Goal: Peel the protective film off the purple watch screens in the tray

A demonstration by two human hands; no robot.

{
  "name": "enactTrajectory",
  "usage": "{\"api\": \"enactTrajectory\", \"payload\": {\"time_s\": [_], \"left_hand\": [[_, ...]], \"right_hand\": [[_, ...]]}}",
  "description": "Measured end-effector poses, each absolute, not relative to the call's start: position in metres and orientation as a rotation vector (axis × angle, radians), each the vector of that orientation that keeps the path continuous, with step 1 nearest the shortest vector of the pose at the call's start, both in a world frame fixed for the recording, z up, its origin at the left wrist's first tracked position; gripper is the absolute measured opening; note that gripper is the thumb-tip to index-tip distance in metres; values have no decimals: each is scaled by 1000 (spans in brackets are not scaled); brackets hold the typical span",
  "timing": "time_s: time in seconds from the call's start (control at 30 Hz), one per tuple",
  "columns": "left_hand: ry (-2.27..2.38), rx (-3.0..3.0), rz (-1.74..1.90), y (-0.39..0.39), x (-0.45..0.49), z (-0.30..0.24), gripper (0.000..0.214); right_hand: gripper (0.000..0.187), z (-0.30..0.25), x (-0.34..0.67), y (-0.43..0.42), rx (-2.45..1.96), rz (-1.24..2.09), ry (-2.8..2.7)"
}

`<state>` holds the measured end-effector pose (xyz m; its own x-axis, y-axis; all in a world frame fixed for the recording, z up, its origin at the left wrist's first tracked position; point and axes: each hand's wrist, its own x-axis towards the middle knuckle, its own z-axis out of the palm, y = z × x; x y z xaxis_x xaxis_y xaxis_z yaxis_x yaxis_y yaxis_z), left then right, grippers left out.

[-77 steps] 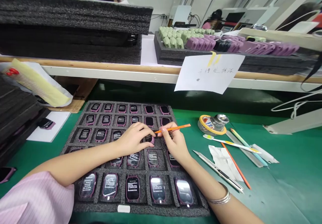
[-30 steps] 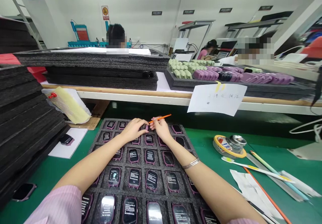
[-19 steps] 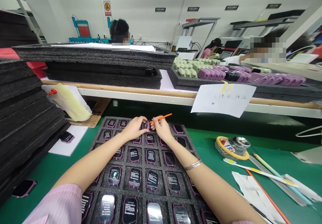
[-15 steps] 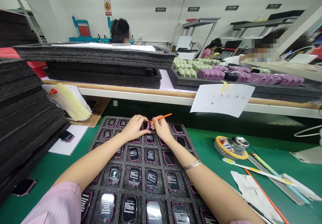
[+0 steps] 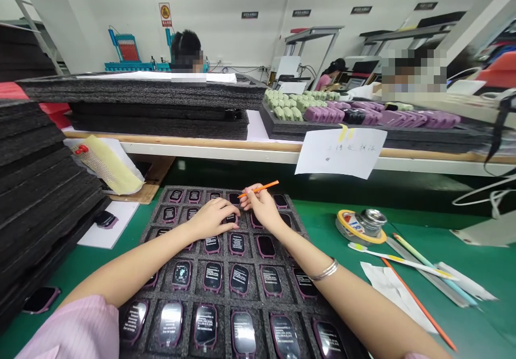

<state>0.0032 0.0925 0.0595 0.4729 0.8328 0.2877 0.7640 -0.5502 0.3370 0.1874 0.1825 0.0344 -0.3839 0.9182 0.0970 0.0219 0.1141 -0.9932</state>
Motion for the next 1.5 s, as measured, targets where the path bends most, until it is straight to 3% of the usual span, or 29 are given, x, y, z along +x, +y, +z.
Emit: {"api": "enactTrajectory", "payload": {"time_s": [0.23, 0.43, 0.87, 0.97, 1.07, 1.2, 1.5], "left_hand": [[1377, 2457, 716, 91, 4, 56, 25], [1464, 2313, 778, 92, 3, 54, 50], [1447, 2342, 816, 94, 3, 52, 46], [1404, 2415, 813, 87, 8, 60, 36], [1239, 2529, 697, 72, 20, 70, 24], [1115, 2598, 551, 52, 29, 72, 29], [1347, 2319, 694, 40, 22, 65, 26]], "right_hand": [[31, 16, 193, 163, -922, 1473, -1537], [29, 17, 196, 157, -905, 1478, -1591], [25, 25, 196, 154, -860, 1442, -1611], [25, 43, 203, 159, -835, 1415, -1541], [28, 69, 217, 161, -807, 1359, -1439], [38, 89, 234, 146, -791, 1353, -1381], [52, 46, 225, 96, -854, 1539, -1476]]}}
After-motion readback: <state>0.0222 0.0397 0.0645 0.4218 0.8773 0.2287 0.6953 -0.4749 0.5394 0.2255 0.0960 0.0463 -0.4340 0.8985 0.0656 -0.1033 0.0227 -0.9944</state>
